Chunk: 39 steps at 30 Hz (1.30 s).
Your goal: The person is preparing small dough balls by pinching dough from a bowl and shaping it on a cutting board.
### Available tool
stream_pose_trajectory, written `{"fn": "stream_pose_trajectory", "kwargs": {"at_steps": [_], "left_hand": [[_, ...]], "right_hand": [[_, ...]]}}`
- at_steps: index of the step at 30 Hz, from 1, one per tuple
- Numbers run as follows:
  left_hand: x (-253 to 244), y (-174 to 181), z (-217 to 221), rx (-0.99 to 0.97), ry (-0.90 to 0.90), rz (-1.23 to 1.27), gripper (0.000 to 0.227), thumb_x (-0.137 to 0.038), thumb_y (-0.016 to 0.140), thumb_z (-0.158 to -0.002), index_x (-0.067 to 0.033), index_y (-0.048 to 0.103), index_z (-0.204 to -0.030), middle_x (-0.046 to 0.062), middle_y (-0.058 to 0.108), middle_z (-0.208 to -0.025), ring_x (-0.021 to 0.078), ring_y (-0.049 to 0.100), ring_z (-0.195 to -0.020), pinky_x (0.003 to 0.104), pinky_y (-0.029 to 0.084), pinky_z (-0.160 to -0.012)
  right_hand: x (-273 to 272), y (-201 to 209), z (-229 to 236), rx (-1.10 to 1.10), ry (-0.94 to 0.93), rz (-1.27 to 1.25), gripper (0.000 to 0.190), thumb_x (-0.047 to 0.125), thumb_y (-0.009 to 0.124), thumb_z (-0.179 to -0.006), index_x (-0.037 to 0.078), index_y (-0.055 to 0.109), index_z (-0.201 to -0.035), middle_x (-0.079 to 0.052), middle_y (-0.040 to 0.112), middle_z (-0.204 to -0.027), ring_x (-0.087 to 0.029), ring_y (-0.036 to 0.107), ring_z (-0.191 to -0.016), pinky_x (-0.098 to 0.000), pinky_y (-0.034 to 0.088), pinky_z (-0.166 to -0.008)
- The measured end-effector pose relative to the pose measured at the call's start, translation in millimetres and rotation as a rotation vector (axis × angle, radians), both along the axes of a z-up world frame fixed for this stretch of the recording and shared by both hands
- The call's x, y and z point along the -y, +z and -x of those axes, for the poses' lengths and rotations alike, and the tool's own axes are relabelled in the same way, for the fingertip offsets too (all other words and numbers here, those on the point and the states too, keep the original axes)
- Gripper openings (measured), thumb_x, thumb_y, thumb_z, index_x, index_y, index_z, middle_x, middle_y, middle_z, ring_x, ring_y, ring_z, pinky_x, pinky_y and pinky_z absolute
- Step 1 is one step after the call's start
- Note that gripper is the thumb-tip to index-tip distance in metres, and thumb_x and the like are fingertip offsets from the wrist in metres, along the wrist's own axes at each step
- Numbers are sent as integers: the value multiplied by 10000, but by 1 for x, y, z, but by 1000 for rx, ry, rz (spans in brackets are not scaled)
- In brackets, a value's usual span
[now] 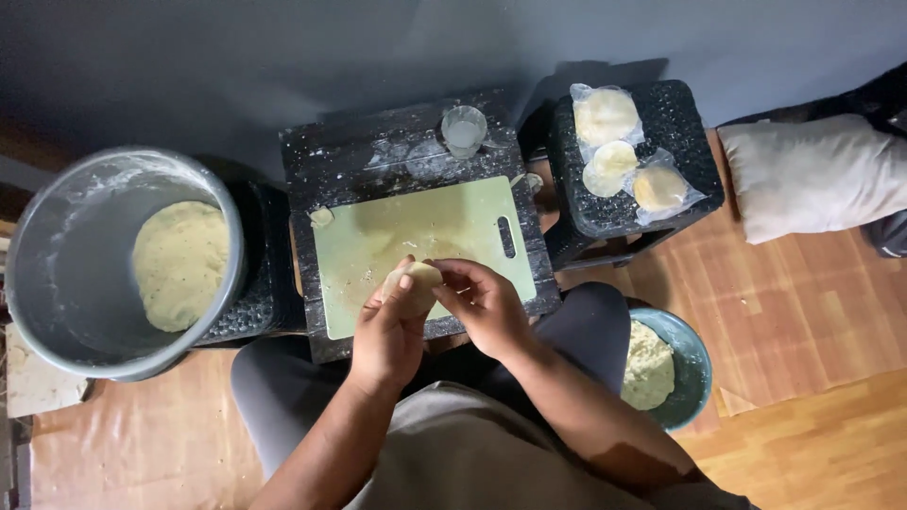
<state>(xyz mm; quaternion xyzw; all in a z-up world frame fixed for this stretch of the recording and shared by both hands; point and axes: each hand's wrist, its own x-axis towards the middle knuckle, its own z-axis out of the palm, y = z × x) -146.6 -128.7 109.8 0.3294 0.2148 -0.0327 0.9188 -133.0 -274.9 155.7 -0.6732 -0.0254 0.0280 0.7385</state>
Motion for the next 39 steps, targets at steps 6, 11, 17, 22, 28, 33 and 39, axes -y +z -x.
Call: {"fn": "stream_pose_trajectory", "kwargs": {"at_steps": [6, 11, 17, 22, 28, 33, 39], "left_hand": [[-3, 4, -1, -37, -9, 142, 477, -159, 524, -1015, -18, 507, -1470, 257, 615, -1380, 410, 619, -1239, 573, 473, -1118], [-11, -7, -2, -42, 28, 140, 448, -158, 568, -1003, -19, 552, -1430, 246, 649, -1336, 403, 652, -1197, 559, 505, -1086], [-20, 2, 1, 46, 69, 143, 277, -98, 592, -998, -31, 652, -1259, 254, 693, -1258, 458, 673, -1160, 570, 546, -1040], [-26, 5, 3, 73, 92, 155, 219, -94, 603, -996, -36, 668, -1196, 218, 720, -1223, 409, 693, -1149, 531, 565, -1032], [-45, 2, -1, -48, 143, 198, 345, -129, 581, -1017, -57, 612, -1353, 214, 678, -1309, 387, 655, -1213, 530, 538, -1059], [-76, -23, -12, -108, 198, 278, 499, -191, 521, -1028, -83, 464, -1511, 212, 563, -1476, 399, 621, -1267, 529, 542, -1038], [-89, -85, -28, -366, -101, 672, 623, -390, 635, -910, -102, 555, -1457, 121, 614, -1437, 261, 617, -1261, 398, 494, -1046]], "right_hand": [[1, -11, 4, -64, -54, 80, 306, 98, 825, -866, 13, 745, -1149, -150, 766, -930, -174, 708, -817, -283, 578, -662], [-9, -9, 6, -81, -37, 70, 285, 72, 809, -875, 2, 742, -1143, -140, 763, -939, -145, 689, -826, -265, 577, -681], [-24, -3, 5, -71, 12, 29, 262, 63, 788, -893, 10, 746, -1146, -136, 763, -941, -146, 675, -825, -277, 573, -690], [-35, -6, 7, -49, 18, 36, 244, 57, 785, -899, -1, 739, -1131, -126, 760, -916, -130, 668, -822, -273, 575, -690], [-51, 4, 6, 17, 1, 176, 307, 96, 772, -912, 6, 695, -1195, -164, 746, -1019, -213, 701, -896, -327, 575, -729], [-85, 42, -9, 429, 90, 356, 291, 98, 656, -968, -11, 641, -1238, -229, 663, -1167, -384, 647, -1101, -477, 545, -942], [-263, -34, -39, 770, 239, 144, 240, 8, 683, -910, 49, 692, -1146, -138, 714, -1153, -332, 679, -1183, -476, 545, -1080]]}}
